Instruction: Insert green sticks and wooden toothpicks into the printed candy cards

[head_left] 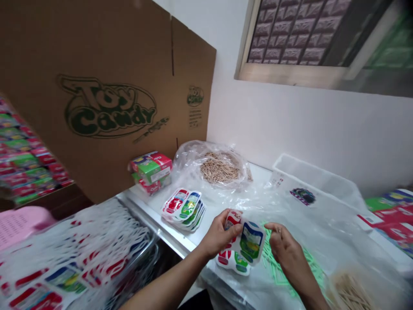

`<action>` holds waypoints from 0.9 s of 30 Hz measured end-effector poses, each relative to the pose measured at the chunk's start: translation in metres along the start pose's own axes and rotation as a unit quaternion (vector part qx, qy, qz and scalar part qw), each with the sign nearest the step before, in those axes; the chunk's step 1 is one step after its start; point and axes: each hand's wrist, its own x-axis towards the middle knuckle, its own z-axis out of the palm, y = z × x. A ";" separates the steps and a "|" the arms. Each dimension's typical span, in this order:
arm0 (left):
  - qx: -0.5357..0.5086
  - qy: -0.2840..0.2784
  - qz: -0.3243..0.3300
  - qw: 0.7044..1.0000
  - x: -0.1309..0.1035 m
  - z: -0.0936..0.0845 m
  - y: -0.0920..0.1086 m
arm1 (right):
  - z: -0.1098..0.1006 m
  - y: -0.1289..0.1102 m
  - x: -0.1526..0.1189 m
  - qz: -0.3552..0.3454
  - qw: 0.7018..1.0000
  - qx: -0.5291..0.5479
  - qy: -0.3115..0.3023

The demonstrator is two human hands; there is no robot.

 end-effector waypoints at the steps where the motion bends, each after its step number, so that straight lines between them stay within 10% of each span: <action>1: 0.012 0.004 0.006 1.000 -0.003 -0.006 0.001 | 0.009 0.002 0.002 0.005 0.999 -0.001 -0.036; 8: 0.240 0.131 0.048 0.961 0.003 -0.081 0.023 | 0.106 0.014 0.045 -0.025 0.988 0.013 -0.154; 12: 0.492 0.222 0.025 0.842 0.024 -0.144 0.042 | 0.160 0.016 0.073 -0.032 0.987 0.000 -0.157; 17: 0.587 0.232 -0.012 0.775 0.041 -0.190 0.047 | 0.159 0.026 0.058 -0.056 0.984 -0.030 -0.167; 23: 0.654 0.206 0.026 0.728 0.024 -0.132 0.025 | 0.098 0.077 0.014 -0.027 0.957 -0.245 -0.151; 27: 0.707 0.066 -0.041 0.703 0.006 -0.067 -0.020 | 0.061 0.109 0.002 0.021 0.933 -0.346 -0.093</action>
